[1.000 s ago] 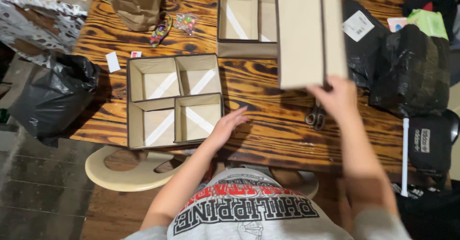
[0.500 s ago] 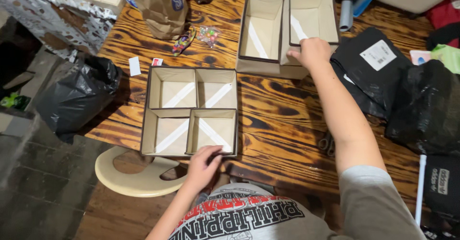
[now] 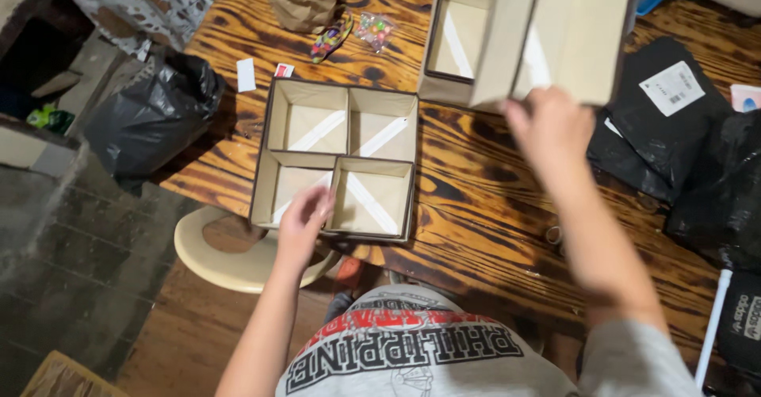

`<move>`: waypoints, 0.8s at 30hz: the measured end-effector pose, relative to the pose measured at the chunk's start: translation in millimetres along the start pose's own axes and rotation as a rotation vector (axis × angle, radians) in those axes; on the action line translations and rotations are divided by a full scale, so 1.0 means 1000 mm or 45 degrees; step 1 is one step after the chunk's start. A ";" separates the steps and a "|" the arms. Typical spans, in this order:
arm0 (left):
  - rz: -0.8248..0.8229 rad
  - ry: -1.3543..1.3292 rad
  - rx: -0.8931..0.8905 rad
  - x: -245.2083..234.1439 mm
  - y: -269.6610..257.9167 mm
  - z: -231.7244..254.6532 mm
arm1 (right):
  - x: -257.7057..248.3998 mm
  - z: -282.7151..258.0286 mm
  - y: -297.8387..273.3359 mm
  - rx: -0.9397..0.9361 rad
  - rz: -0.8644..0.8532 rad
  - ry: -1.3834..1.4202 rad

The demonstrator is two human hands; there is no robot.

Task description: The person uses scissors to cut open black plastic mailers and removes flat-packed cardboard storage boxes. They unfold and assemble the boxes into compartmentalized containers on a wooden table.

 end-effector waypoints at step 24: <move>0.351 -0.680 0.308 -0.068 0.027 0.063 | 0.042 -0.180 0.010 -0.455 0.097 1.056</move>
Point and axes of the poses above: each hand's wrist, its own y-axis towards the middle knuckle, its own x-axis out of the palm, z = x × y, the point moved 6 cm from there along y, towards the middle knuckle, and after that the axes turned 13 degrees about -x, right-handed, at the moved point
